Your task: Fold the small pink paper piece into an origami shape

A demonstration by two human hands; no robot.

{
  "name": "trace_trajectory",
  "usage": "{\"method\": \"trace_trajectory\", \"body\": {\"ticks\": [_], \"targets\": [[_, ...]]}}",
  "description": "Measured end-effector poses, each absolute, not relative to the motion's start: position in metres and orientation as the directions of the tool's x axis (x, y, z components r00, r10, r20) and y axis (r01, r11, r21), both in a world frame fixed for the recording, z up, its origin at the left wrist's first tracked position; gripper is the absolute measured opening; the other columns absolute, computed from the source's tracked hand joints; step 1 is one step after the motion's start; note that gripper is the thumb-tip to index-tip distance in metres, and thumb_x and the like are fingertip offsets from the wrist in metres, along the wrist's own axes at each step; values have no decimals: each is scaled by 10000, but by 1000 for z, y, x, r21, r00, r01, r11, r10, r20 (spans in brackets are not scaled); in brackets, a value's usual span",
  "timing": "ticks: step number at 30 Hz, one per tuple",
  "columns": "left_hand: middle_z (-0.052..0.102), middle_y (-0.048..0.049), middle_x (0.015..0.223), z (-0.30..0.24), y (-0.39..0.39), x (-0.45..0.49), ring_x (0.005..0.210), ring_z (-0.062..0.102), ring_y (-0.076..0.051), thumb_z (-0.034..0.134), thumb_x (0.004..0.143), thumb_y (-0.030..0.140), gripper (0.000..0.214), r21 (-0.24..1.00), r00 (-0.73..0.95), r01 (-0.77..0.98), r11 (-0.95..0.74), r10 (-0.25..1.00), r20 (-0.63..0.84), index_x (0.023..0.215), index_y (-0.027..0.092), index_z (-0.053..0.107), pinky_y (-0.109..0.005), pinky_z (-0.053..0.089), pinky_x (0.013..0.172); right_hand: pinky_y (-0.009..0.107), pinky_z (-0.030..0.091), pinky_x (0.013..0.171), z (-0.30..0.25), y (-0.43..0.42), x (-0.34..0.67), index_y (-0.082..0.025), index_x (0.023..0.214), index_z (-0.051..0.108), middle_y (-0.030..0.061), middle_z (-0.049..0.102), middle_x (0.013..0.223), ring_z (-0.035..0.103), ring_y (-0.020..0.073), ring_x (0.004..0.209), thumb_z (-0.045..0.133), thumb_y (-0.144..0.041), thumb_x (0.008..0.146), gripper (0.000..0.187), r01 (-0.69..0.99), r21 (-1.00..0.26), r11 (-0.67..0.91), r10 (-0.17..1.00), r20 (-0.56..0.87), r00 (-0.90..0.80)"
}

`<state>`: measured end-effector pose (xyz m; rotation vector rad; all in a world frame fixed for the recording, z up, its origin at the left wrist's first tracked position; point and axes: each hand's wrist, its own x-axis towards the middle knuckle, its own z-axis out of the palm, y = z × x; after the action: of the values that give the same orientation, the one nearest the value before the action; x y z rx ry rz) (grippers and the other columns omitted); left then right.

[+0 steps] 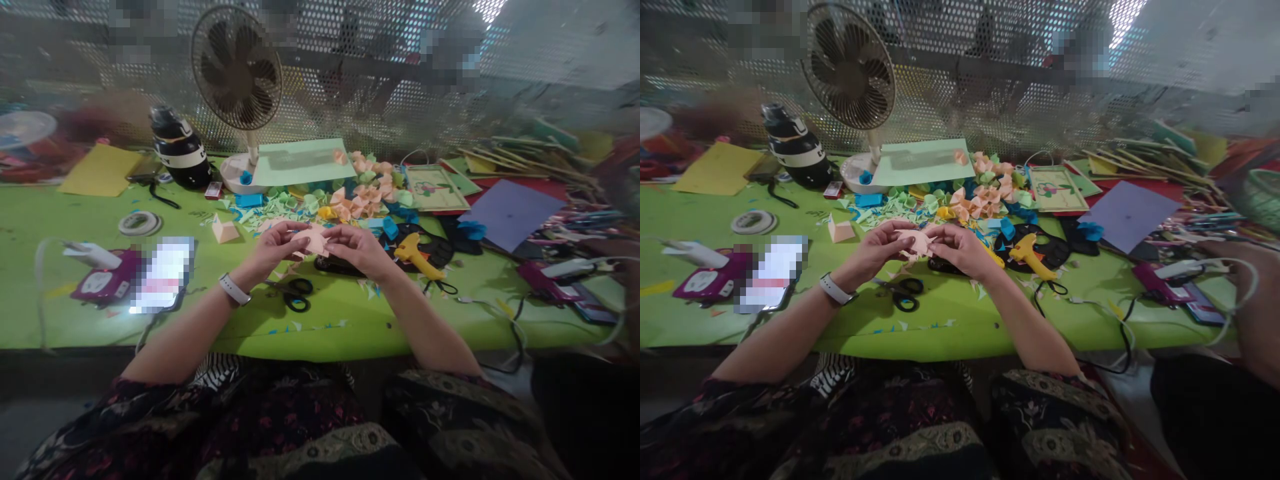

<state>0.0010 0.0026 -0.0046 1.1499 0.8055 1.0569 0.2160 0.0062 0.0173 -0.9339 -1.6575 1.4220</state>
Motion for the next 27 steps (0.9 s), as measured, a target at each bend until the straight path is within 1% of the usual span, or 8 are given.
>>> {"method": "trace_trajectory", "body": {"ticks": [5,9,13,19,27], "targets": [[723,-25,864,-5,3,1,709,690,-115,814,753,349,433,968,328,-244,57,944,28,1102,162,637,-209,545,621,248,528,688,18,6,216,-174,961,689,10,701,816,640,115,712,738,-304,755,248,51,-994,98,890,64,-451],[723,-27,869,-5,3,1,720,692,-120,809,756,355,427,970,326,-237,51,945,30,1096,165,635,-216,549,631,253,516,672,18,5,216,-173,946,689,3,691,785,628,115,688,728,-312,768,229,82,-992,96,895,50,-443],[724,-37,886,-5,2,0,732,689,-122,796,771,353,421,977,328,-210,26,943,45,1107,162,630,-225,555,647,266,513,676,18,4,216,-174,944,692,8,693,797,627,125,696,729,-324,763,238,108,-988,108,897,50,-439],[718,-34,877,-7,3,0,742,685,-120,782,783,350,391,978,329,-210,-12,941,82,1089,159,632,-226,557,653,252,495,647,18,4,215,-176,916,687,0,687,774,613,114,674,743,-318,741,233,90,-993,82,898,34,-439],[719,-35,899,-8,3,1,721,677,-115,792,773,343,434,977,344,-213,11,937,64,1121,158,611,-225,552,640,242,489,654,19,3,214,-160,917,678,-3,689,775,615,105,678,758,-302,739,241,73,-996,60,886,19,-463]]}}
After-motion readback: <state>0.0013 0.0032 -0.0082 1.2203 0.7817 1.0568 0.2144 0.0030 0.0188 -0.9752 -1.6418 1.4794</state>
